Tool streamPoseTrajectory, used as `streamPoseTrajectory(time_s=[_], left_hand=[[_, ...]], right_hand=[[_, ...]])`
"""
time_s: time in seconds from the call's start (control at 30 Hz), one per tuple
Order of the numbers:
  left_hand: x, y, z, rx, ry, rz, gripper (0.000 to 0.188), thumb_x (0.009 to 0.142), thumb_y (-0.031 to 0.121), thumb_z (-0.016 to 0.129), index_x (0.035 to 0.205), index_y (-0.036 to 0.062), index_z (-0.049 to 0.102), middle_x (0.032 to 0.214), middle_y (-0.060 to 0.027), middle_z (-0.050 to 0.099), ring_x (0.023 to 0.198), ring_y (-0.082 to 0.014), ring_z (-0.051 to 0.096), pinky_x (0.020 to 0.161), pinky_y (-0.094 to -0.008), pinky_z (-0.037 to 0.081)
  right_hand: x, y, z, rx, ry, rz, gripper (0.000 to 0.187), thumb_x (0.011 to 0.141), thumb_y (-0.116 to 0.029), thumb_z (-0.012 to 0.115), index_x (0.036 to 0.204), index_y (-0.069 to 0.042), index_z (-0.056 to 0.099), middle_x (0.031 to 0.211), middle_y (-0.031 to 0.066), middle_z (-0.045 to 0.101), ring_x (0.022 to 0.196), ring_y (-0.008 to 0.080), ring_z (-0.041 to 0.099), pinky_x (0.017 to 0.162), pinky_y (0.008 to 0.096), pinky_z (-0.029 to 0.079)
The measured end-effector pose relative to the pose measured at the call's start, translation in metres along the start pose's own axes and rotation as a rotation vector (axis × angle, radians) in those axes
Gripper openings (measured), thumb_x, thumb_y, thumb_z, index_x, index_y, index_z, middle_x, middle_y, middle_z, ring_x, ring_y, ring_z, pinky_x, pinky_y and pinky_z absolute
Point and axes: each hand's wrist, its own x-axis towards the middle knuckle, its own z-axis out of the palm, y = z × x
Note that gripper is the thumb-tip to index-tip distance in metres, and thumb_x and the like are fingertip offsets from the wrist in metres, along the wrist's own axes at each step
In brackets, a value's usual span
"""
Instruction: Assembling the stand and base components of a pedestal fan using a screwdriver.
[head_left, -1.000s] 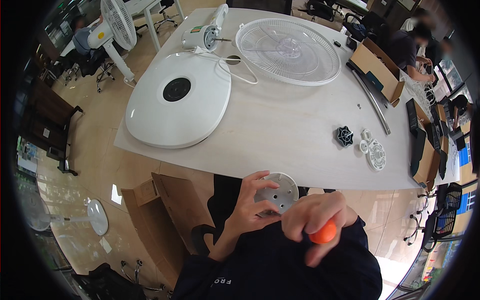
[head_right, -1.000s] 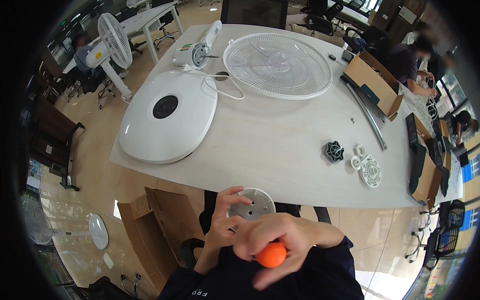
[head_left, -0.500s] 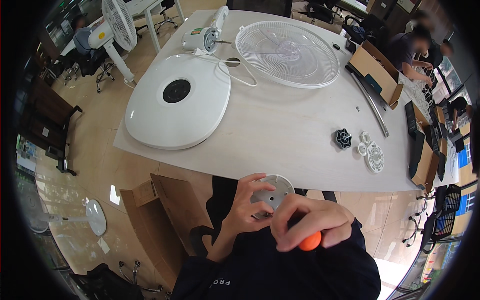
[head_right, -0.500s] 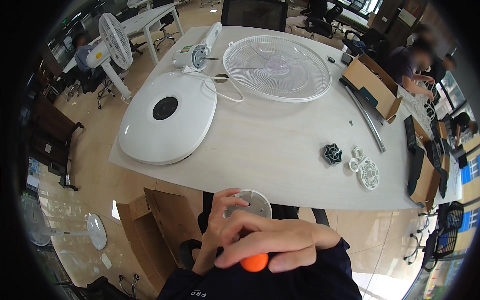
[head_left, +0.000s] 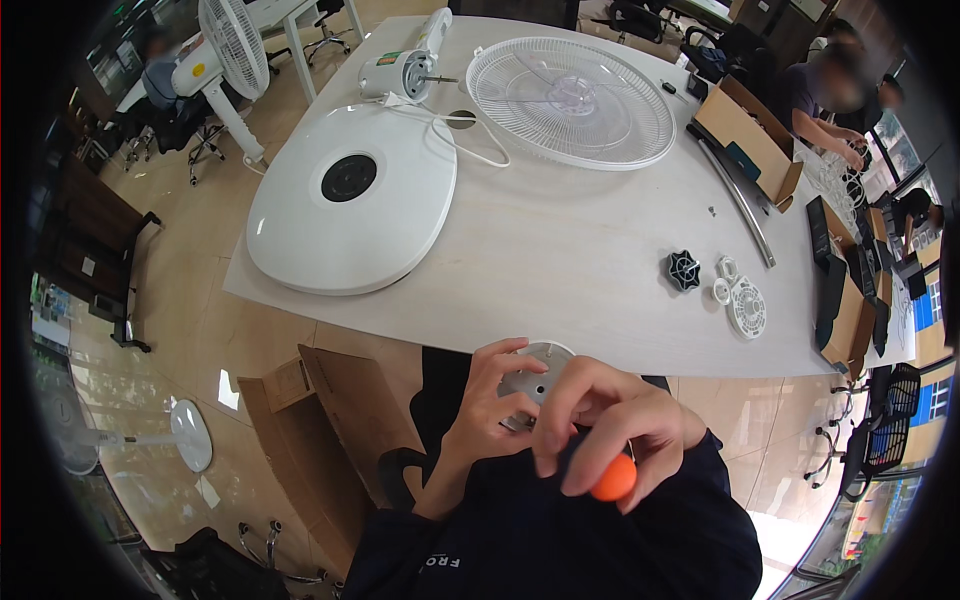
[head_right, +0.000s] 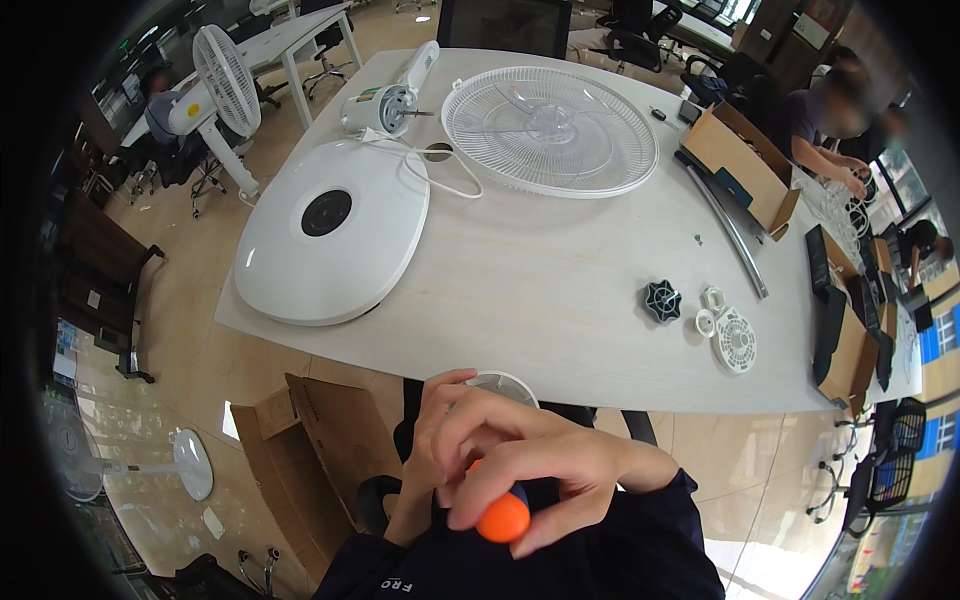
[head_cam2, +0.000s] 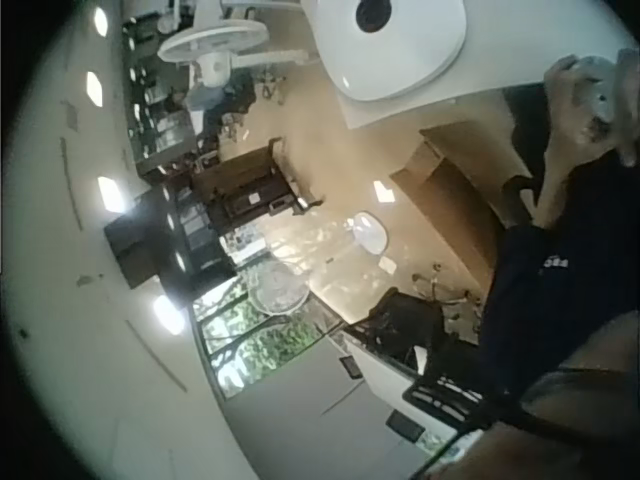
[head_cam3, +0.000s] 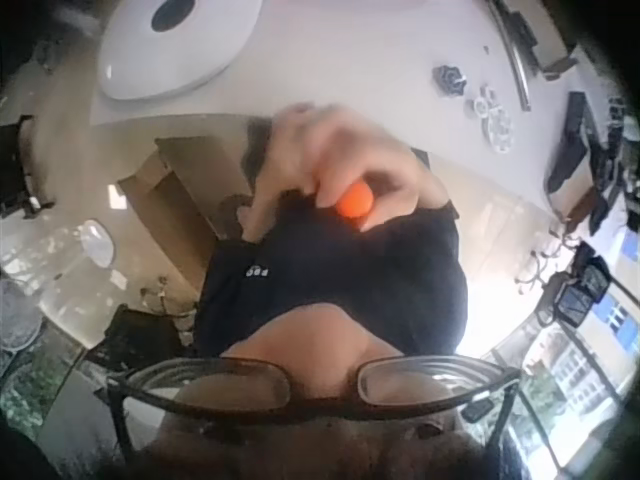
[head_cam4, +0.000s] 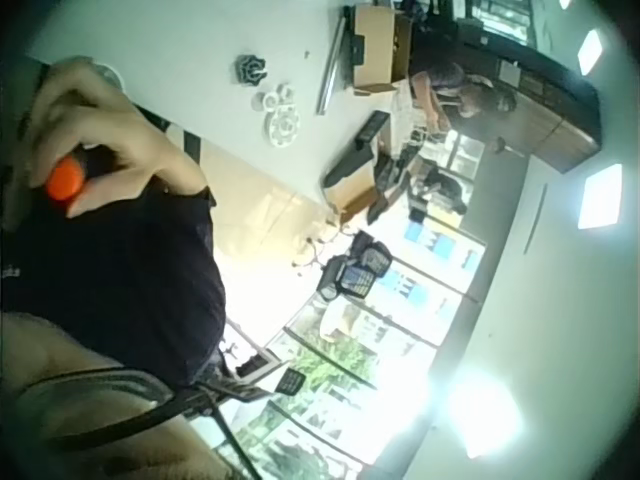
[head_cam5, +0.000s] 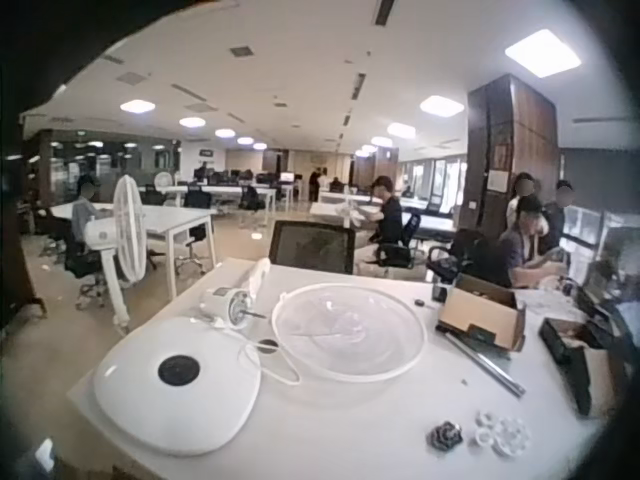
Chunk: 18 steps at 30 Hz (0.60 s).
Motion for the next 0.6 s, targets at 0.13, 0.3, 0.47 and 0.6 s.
streamPoseTrajectory(time_s=[0.13,0.3,0.47,0.6], left_hand=[[0.0,-0.004,-0.002,-0.011,-0.011,0.04,0.029,0.06,0.016,0.095,0.075,0.0154,0.071,0.128,-0.0075,0.067,0.135,-0.0412,0.053,0.106,-0.0529,0.046],[-0.001,-0.003,-0.001,0.001,0.02,0.005,0.028,0.063,0.018,0.095,0.073,0.0135,0.069,0.126,-0.0081,0.068,0.134,-0.0414,0.054,0.103,-0.052,0.047],[0.001,-0.001,-0.004,-0.006,0.003,0.024,0.03,0.063,0.019,0.096,0.072,0.0127,0.067,0.125,-0.0081,0.068,0.134,-0.0413,0.054,0.104,-0.052,0.047],[0.002,-0.003,-0.006,-0.038,-0.016,0.041,0.029,0.063,0.018,0.095,0.072,0.0132,0.068,0.125,-0.0078,0.068,0.134,-0.0414,0.054,0.104,-0.052,0.047]], right_hand=[[0.005,0.007,0.001,0.281,0.048,-0.123,0.053,0.095,-0.03,0.084,0.126,0.0,0.053,0.117,0.0233,0.05,0.095,0.0361,0.068,0.079,0.0466,0.06],[0.008,0.004,-0.012,-0.019,-0.199,-0.033,0.05,0.102,-0.028,0.075,0.135,0.0,0.048,0.12,0.0253,0.048,0.099,0.0359,0.066,0.083,0.0516,0.06],[0.002,0.006,-0.007,0.313,-0.1,-0.046,0.036,0.103,-0.025,0.072,0.121,0.006,0.065,0.123,0.0236,0.05,0.105,0.0324,0.067,0.093,0.0492,0.057],[-0.004,0.003,-0.008,0.137,-0.036,0.058,0.036,0.104,-0.028,0.07,0.117,0.006,0.069,0.123,0.0219,0.048,0.108,0.0326,0.066,0.097,0.0521,0.055]])
